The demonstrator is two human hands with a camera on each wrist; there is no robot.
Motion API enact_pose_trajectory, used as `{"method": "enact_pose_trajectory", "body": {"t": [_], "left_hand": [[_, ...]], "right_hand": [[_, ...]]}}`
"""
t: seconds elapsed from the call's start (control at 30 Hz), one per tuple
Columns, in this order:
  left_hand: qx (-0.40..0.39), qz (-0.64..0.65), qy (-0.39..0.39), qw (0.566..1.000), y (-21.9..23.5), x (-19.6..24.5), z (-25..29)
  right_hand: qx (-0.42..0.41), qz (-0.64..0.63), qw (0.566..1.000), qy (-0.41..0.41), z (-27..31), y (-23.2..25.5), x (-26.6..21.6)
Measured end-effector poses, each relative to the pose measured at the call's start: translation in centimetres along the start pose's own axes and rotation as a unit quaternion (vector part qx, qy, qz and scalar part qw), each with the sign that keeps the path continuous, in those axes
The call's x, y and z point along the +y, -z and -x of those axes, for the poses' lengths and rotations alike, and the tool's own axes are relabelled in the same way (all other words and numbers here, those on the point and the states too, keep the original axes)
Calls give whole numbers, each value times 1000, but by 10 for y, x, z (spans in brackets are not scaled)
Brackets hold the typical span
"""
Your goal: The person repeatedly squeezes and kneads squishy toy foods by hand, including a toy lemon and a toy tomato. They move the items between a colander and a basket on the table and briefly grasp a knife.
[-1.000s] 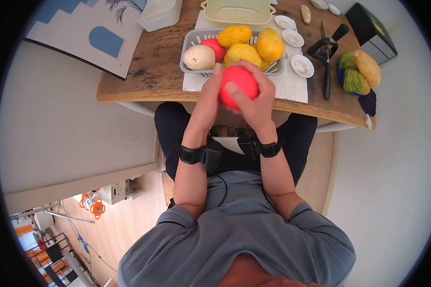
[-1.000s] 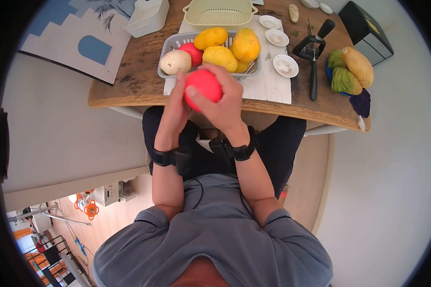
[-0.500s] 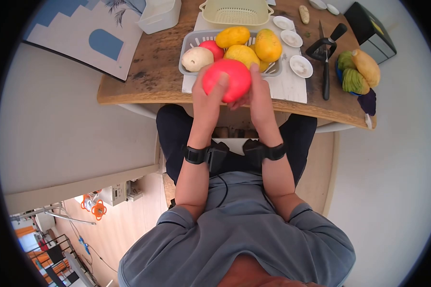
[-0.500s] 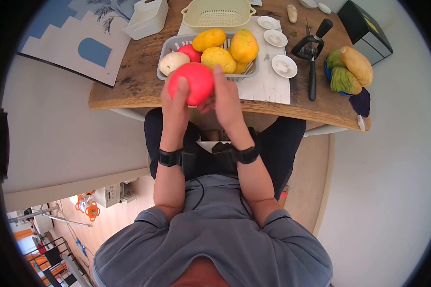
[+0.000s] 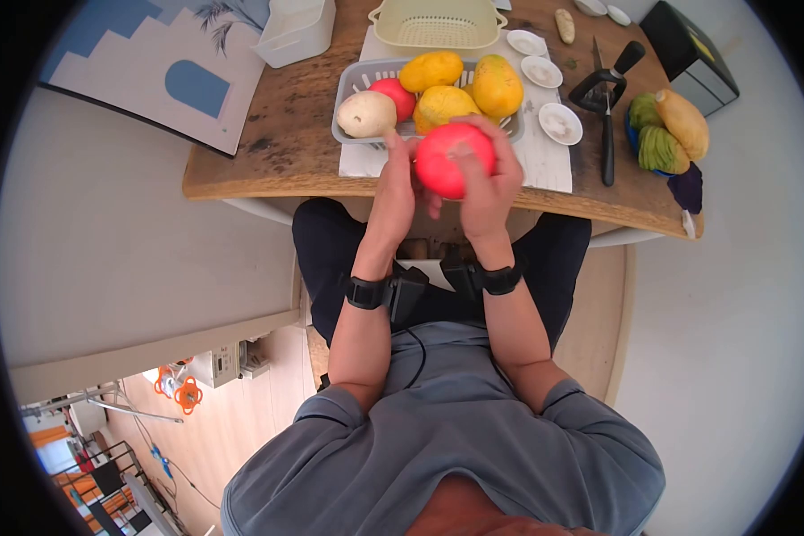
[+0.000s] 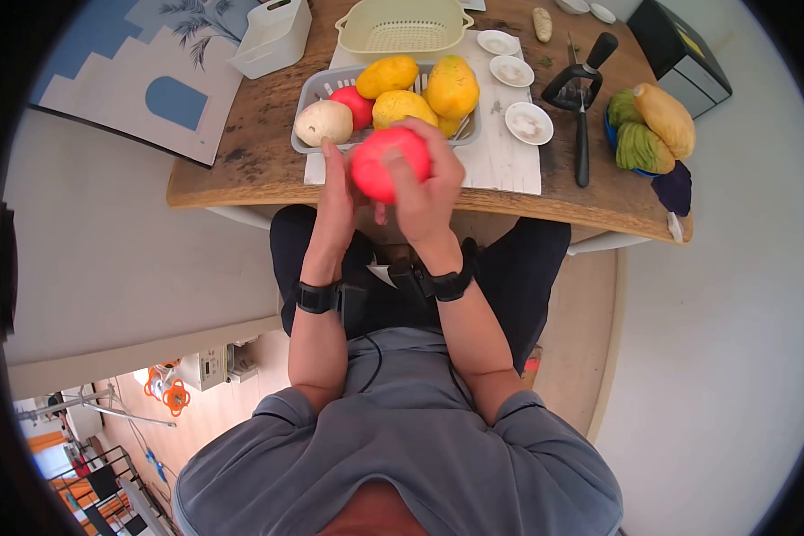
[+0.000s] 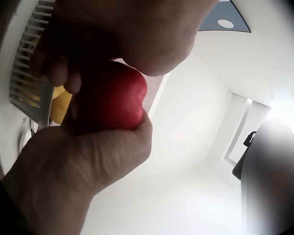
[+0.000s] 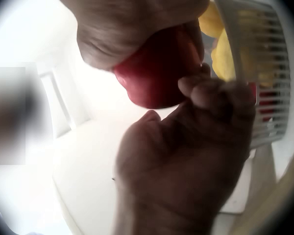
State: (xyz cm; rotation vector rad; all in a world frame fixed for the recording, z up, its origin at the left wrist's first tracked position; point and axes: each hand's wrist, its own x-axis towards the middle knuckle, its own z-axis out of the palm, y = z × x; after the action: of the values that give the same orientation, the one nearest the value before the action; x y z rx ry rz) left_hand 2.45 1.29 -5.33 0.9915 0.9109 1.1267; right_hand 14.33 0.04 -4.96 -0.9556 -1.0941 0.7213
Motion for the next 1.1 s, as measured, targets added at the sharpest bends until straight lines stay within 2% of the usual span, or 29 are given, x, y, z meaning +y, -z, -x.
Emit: {"method": "enact_pose_trajectory", "body": {"t": [0.03,0.07,0.1,0.13,0.27,0.33,0.37,0.43,0.47,0.53,0.57,0.63,0.67,0.73,0.77,0.83,0.87,0.93,0.97,1.03,1.07,1.1], "left_hand": [[-66,21,8,998,1,0,0],[-65,22,8,998,0,-1,1],[-93,-31,-16,995,-2,2,2],[-122,-84,-40,988,-5,5,3],[-98,-50,-78,991,-10,4,6],[-103,-42,-155,982,-3,-4,-2],[-103,-42,-155,982,0,-8,-3],[-63,15,-153,986,-3,2,-2],[-63,15,-153,986,-2,2,-2],[1,27,-171,985,-1,3,-2],[1,28,-171,985,-1,2,-4],[133,-57,-150,978,-1,-2,-7],[133,-58,-151,978,-1,-2,-6],[132,-26,-161,978,-3,0,-3],[132,-24,-162,978,-6,2,-1],[122,-142,-193,963,-11,7,4],[124,-142,-194,963,-7,6,3],[63,-251,-207,943,-2,3,1],[63,-249,-207,944,-2,3,2],[27,-223,-138,965,-6,12,6],[27,-224,-138,964,-7,14,7],[17,-242,-131,961,-9,14,7]], "right_hand": [[0,0,1000,0,-2,4,0],[35,-134,988,-74,-5,9,1],[70,-264,951,-147,-7,11,0],[100,-274,942,-167,-9,7,-7],[84,-332,920,-190,-6,6,12],[9,-286,949,-130,-6,1,9],[9,-287,949,-130,-5,-1,10],[24,-135,989,-48,-3,-5,12],[24,-135,989,-48,-2,-8,12],[27,-108,991,-78,2,-15,2],[27,-107,991,-78,3,-15,-2],[-46,22,996,66,6,-17,-6],[-46,21,996,66,7,-20,-6],[-22,124,969,213,6,-27,-5],[-22,125,969,213,4,-25,-4],[1,145,962,231,1,-20,2],[-1,143,962,232,1,-18,6],[6,81,982,173,2,-14,11],[5,84,981,173,3,-13,12],[31,-69,997,21,5,-14,11],[32,-70,997,21,4,-13,9],[50,-164,984,-46,3,-11,7]]}}
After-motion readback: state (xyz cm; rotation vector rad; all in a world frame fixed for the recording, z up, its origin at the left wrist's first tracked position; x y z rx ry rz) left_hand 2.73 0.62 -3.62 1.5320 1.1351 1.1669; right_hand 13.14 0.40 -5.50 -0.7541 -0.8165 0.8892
